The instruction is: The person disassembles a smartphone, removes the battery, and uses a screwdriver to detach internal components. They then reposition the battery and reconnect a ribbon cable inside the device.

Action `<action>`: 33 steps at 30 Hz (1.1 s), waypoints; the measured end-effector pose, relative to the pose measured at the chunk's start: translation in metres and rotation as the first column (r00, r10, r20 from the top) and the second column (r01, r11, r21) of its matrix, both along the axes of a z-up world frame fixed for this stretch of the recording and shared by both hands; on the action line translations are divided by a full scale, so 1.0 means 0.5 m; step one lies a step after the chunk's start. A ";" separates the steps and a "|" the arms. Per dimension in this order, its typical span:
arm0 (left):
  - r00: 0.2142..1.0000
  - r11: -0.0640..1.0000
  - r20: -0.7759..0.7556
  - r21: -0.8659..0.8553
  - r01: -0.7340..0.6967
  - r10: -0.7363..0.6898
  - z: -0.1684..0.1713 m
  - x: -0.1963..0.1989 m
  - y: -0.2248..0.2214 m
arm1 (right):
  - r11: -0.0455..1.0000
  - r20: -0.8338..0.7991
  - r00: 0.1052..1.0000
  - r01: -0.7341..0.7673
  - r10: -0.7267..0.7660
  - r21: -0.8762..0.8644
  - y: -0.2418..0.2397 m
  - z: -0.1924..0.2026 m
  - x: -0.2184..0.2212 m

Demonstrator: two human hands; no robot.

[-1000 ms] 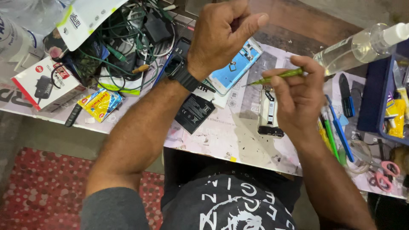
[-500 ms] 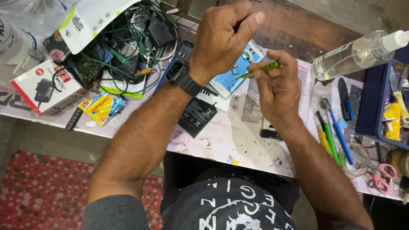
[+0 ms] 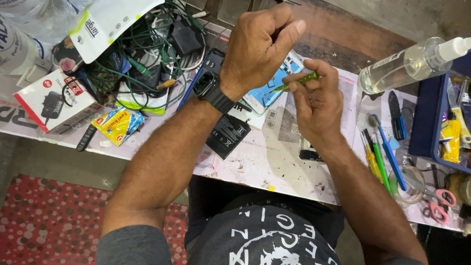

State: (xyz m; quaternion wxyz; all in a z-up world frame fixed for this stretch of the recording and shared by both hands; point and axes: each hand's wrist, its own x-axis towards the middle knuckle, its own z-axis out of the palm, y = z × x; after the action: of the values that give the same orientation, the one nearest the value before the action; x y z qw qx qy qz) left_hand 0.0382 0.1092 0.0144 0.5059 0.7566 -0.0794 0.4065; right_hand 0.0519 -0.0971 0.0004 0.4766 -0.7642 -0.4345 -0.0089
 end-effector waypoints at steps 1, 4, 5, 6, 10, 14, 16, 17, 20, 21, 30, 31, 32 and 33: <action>1.000 1.000 0.007 0.004 0.005 -0.005 0.001 0.000 -0.001 | 1.000 -0.002 1.000 0.000 0.000 0.009 -0.004 0.000 0.001; 0.994 0.991 -0.009 -0.077 0.110 -0.111 0.000 -0.005 -0.009 | 0.986 -0.165 0.985 -0.016 0.044 0.168 -0.022 0.002 0.004; 0.987 0.985 -0.064 -0.098 0.141 -0.148 -0.001 -0.007 -0.012 | 0.983 -0.200 0.979 0.003 0.035 0.184 -0.033 0.005 0.004; 0.975 0.978 -0.117 -0.119 0.172 -0.186 -0.002 -0.008 -0.014 | 0.980 -0.235 0.972 0.022 0.026 0.199 -0.045 0.010 0.004; 0.948 0.957 -0.149 0.035 0.289 -0.281 0.002 -0.009 -0.020 | 0.933 -0.427 0.904 0.139 0.018 0.333 -0.083 0.030 0.000; 0.881 0.887 -0.247 0.131 0.442 -0.403 0.010 -0.019 -0.045 | 0.840 -0.612 0.789 0.299 0.050 0.453 -0.121 0.048 -0.005; 0.916 0.870 -0.147 0.289 0.400 -0.372 0.016 -0.035 -0.066 | 0.801 -0.666 0.740 0.340 0.096 0.493 -0.141 0.052 -0.011; 0.919 0.865 -0.135 0.310 0.394 -0.370 0.019 -0.042 -0.074 | 0.785 -0.686 0.721 0.365 0.101 0.500 -0.150 0.051 -0.011; 0.920 0.854 -0.111 0.344 0.390 -0.376 0.026 -0.058 -0.099 | 0.739 -0.745 0.657 0.442 0.120 0.508 -0.176 0.042 -0.008; 0.918 0.853 -0.110 0.341 0.395 -0.381 0.029 -0.060 -0.104 | 0.726 -0.763 0.633 0.463 0.130 0.508 -0.182 0.039 -0.004; 0.926 0.890 -0.003 0.274 0.364 -0.378 0.036 -0.061 -0.122 | 0.701 -0.873 0.467 0.575 0.142 0.422 -0.197 0.014 0.015; 0.922 0.889 0.006 0.267 0.371 -0.386 0.034 -0.061 -0.122 | 0.702 -0.882 0.450 0.585 0.136 0.407 -0.198 0.011 0.016; 0.922 0.888 0.011 0.275 0.369 -0.387 0.033 -0.060 -0.122 | 0.701 -0.882 0.453 0.585 0.134 0.407 -0.198 0.007 0.016; 0.923 0.887 0.017 0.282 0.365 -0.385 0.031 -0.060 -0.122 | 0.702 -0.881 0.455 0.584 0.133 0.407 -0.198 0.003 0.017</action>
State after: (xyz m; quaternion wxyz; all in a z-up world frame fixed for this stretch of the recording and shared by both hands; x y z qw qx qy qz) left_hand 0.0084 0.0482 0.0300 0.4624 0.7743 -0.2975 0.3134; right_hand 0.0604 -0.1961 0.0021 0.8588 -0.4892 0.0172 0.1515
